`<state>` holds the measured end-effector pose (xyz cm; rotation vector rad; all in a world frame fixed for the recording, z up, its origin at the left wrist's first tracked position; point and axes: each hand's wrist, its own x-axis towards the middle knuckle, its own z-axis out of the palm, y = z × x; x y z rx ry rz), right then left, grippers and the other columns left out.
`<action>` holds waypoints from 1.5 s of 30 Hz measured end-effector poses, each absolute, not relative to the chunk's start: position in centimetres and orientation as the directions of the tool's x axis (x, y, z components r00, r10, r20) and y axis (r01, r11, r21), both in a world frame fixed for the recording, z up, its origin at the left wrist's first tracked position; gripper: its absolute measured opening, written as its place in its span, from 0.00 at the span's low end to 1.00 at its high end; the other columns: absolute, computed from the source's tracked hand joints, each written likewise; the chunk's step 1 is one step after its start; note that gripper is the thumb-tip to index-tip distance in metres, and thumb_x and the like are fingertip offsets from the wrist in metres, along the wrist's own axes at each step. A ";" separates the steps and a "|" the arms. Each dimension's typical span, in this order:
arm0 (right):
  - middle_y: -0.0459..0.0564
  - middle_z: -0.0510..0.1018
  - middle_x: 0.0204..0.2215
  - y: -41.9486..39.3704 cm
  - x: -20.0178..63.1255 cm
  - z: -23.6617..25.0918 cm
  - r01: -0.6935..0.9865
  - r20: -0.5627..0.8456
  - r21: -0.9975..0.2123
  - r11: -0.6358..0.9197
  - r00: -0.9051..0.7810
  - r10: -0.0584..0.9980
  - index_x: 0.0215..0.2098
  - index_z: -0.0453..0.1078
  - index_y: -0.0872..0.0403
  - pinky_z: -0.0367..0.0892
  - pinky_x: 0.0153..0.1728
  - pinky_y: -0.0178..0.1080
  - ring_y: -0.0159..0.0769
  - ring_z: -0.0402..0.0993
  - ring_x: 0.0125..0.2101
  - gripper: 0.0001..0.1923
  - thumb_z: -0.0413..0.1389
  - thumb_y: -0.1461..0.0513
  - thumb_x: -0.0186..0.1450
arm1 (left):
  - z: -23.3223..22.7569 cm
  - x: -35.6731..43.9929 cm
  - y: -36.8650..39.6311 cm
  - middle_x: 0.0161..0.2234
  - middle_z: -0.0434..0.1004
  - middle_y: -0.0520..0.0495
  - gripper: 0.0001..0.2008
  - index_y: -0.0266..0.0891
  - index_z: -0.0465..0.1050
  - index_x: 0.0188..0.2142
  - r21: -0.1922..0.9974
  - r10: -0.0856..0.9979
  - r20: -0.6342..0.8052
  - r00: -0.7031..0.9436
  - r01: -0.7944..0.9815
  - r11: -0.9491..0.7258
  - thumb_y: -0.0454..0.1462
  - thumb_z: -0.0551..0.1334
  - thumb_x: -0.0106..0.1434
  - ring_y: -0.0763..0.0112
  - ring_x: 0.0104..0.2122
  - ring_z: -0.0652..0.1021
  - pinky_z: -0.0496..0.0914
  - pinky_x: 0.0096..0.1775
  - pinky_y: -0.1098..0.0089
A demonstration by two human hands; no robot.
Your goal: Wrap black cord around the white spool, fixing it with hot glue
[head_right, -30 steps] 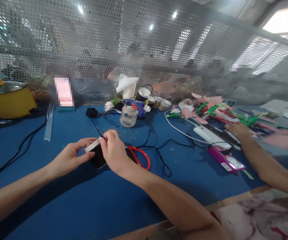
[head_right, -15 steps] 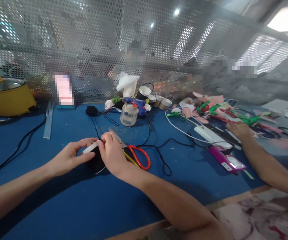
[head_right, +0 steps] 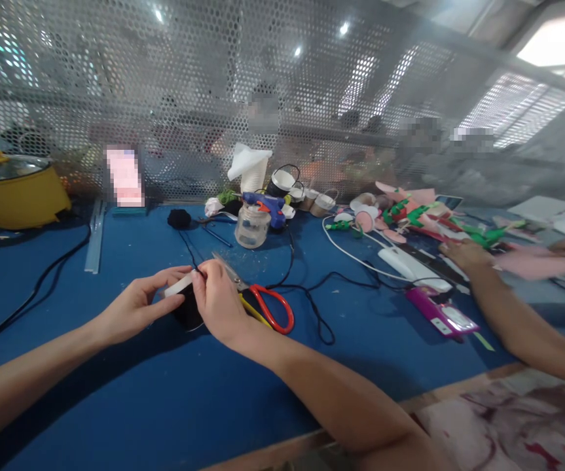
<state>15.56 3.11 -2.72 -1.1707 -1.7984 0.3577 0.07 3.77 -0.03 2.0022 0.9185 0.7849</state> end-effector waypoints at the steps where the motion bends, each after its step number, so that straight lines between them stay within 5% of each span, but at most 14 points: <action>1: 0.53 0.66 0.31 3.1 15.5 -2.7 0.567 0.547 -0.650 0.506 -0.114 0.829 0.30 0.53 0.52 0.63 0.37 0.43 0.37 0.65 0.34 0.05 0.41 0.61 0.64 | 0.0 0.1 3.8 0.43 0.72 0.38 0.06 0.36 0.69 0.33 0.838 0.811 0.200 0.550 0.333 -0.433 0.36 0.56 0.57 0.57 0.54 0.62 0.58 0.52 0.60; 21: 0.56 0.66 0.33 3.2 15.0 -2.8 0.678 0.648 -0.484 0.553 -0.147 0.747 0.28 0.52 0.52 0.66 0.32 0.41 0.39 0.66 0.35 0.07 0.40 0.60 0.64 | 0.0 0.4 3.6 0.39 0.73 0.41 0.07 0.37 0.67 0.29 0.803 0.838 0.203 0.507 0.404 -0.439 0.37 0.52 0.56 0.60 0.54 0.62 0.57 0.52 0.61; 27: 0.57 0.67 0.34 3.3 15.5 -2.0 0.627 0.623 -0.547 0.554 -0.137 0.770 0.27 0.55 0.54 0.64 0.36 0.41 0.39 0.66 0.37 0.06 0.43 0.62 0.62 | 0.3 0.3 3.6 0.38 0.73 0.40 0.07 0.38 0.66 0.27 0.812 0.835 0.191 0.516 0.395 -0.430 0.37 0.52 0.56 0.60 0.54 0.62 0.56 0.52 0.60; 30: 0.52 0.68 0.31 4.1 16.0 -1.0 0.506 0.527 -0.692 0.515 -0.133 0.840 0.27 0.58 0.55 0.64 0.36 0.39 0.35 0.66 0.34 0.05 0.46 0.62 0.61 | 0.5 0.3 3.5 0.39 0.73 0.39 0.05 0.39 0.64 0.24 0.817 0.820 0.192 0.539 0.375 -0.438 0.36 0.53 0.54 0.59 0.53 0.62 0.56 0.52 0.59; 36: 0.44 0.71 0.23 7.1 15.7 2.6 0.229 0.208 -0.939 0.256 -0.213 0.955 0.25 0.59 0.56 0.60 0.20 0.29 0.23 0.62 0.18 0.05 0.50 0.64 0.58 | 0.3 0.3 3.4 0.46 0.69 0.37 0.05 0.39 0.63 0.24 0.827 0.828 0.179 0.531 0.375 -0.419 0.37 0.54 0.54 0.57 0.55 0.60 0.55 0.53 0.57; 39: 0.45 0.72 0.24 9.6 14.5 4.7 0.204 0.112 -0.966 0.157 -0.214 0.970 0.25 0.57 0.56 0.55 0.13 0.26 0.20 0.58 0.14 0.07 0.46 0.65 0.61 | 0.3 0.3 3.3 0.45 0.69 0.38 0.05 0.39 0.62 0.24 0.813 0.815 0.190 0.547 0.378 -0.443 0.36 0.54 0.54 0.57 0.55 0.60 0.54 0.53 0.57; 45: 0.45 0.73 0.23 12.5 11.2 6.1 0.369 0.080 -0.904 0.215 -0.348 0.934 0.25 0.60 0.57 0.62 0.19 0.24 0.19 0.64 0.17 0.08 0.45 0.68 0.62 | 0.6 0.4 3.2 0.38 0.72 0.40 0.06 0.39 0.59 0.21 0.788 0.796 0.234 0.558 0.371 -0.491 0.35 0.54 0.53 0.57 0.51 0.64 0.57 0.51 0.58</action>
